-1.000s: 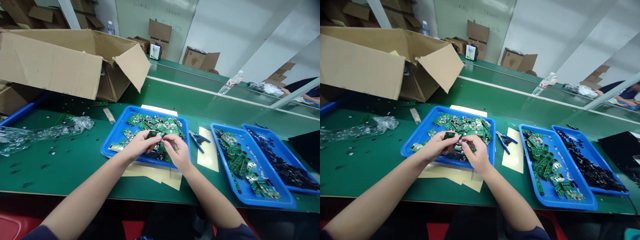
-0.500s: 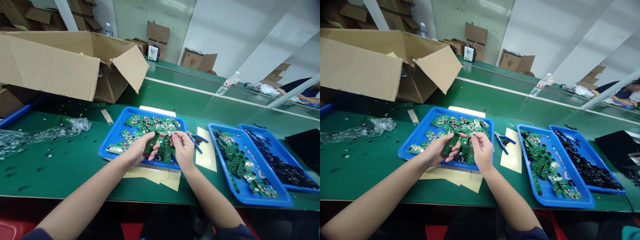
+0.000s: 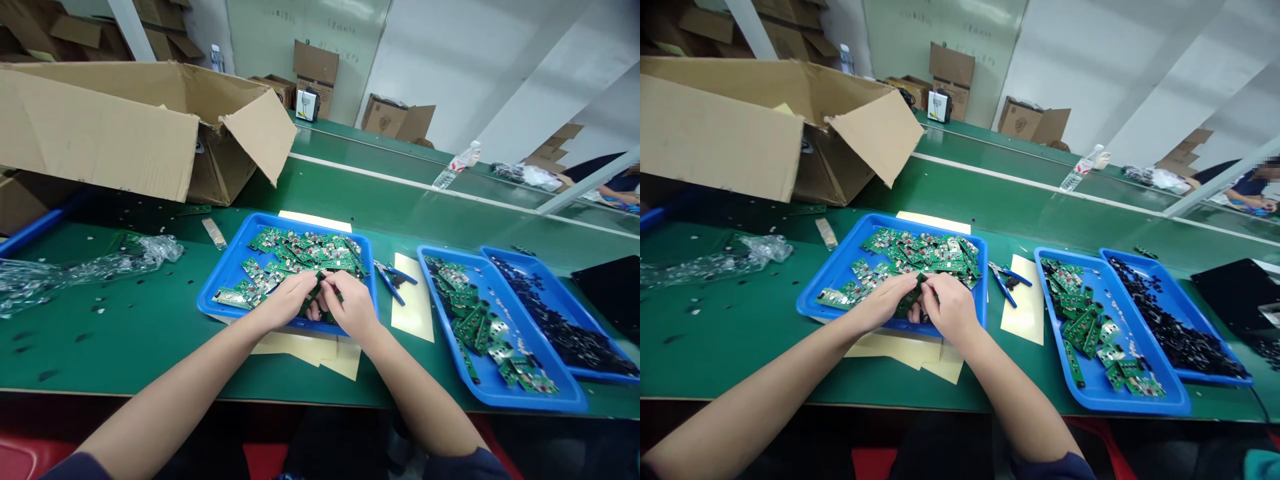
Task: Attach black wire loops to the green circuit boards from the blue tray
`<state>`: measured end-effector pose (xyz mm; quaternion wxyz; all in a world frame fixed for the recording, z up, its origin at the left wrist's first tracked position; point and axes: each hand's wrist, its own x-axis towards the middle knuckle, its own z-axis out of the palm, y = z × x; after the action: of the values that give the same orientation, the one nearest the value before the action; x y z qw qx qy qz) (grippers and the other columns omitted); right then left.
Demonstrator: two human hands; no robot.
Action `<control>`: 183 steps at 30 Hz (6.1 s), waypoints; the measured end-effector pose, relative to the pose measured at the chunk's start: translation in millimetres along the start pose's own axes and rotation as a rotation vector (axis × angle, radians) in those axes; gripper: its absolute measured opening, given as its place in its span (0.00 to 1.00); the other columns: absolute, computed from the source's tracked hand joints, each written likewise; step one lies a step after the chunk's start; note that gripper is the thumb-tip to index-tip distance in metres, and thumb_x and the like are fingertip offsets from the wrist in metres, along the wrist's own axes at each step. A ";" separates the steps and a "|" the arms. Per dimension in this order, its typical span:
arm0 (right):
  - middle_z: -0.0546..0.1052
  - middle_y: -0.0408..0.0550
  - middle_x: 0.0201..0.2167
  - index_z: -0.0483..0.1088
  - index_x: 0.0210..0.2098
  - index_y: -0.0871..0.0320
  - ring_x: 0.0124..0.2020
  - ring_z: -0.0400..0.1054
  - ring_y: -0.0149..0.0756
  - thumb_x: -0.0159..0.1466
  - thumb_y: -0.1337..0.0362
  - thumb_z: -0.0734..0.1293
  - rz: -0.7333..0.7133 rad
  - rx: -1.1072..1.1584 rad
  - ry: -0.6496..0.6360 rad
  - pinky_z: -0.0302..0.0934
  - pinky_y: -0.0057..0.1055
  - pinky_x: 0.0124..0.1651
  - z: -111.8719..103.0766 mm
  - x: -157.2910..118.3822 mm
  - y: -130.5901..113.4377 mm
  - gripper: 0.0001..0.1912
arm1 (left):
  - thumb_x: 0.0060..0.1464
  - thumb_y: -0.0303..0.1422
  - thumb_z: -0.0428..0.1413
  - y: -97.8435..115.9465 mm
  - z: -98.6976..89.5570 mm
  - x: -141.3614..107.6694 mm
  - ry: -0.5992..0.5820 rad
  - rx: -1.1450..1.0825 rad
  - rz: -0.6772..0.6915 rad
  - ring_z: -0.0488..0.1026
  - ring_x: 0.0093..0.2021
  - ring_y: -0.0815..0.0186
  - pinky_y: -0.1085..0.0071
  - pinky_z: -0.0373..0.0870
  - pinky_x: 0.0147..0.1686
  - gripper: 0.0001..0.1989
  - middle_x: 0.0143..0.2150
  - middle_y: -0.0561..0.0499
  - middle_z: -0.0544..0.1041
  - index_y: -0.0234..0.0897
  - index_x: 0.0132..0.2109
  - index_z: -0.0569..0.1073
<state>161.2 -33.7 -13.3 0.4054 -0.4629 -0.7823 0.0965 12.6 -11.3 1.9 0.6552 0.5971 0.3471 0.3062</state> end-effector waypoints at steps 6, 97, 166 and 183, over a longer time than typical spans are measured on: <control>0.72 0.47 0.24 0.63 0.26 0.56 0.34 0.70 0.37 0.65 0.65 0.55 0.045 -0.016 -0.023 0.61 0.30 0.36 0.8 -0.4 0.3 0.12 | 0.56 0.35 0.43 -3.9 -0.8 0.3 0.005 0.133 0.004 0.70 0.21 0.68 0.73 0.68 0.24 0.11 0.19 0.53 0.70 0.35 0.31 0.64; 0.65 0.38 0.17 0.64 0.29 0.57 0.20 0.63 0.30 0.60 0.60 0.59 0.395 0.408 -0.242 0.59 0.27 0.26 -12.8 9.2 7.7 0.07 | 0.57 0.34 0.43 -6.8 -3.5 0.6 0.361 0.728 0.290 0.73 0.42 0.60 0.66 0.69 0.43 0.18 0.42 0.45 0.77 0.34 0.48 0.72; 0.61 0.33 0.14 0.62 0.37 0.58 0.17 0.63 0.29 0.58 0.56 0.62 0.626 0.561 -0.101 0.59 0.26 0.23 -10.4 8.2 -2.5 0.12 | 0.52 0.32 0.48 -6.5 -0.8 -1.1 0.418 0.750 0.376 0.74 0.28 0.66 0.74 0.69 0.32 0.14 0.30 0.49 0.79 0.35 0.40 0.77; 0.74 0.45 0.22 0.70 0.28 0.58 0.23 0.64 0.32 0.62 0.62 0.59 0.211 0.044 0.019 0.58 0.29 0.29 -15.1 7.6 1.7 0.11 | 0.48 0.28 0.54 5.5 0.2 4.0 0.220 -0.423 -0.218 0.75 0.25 0.66 0.73 0.72 0.27 0.16 0.25 0.47 0.78 0.29 0.46 0.74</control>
<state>171.4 -30.1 -0.3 0.4105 -0.5346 -0.7231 0.1513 15.1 -7.6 7.0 0.7529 0.3689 0.4068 0.3628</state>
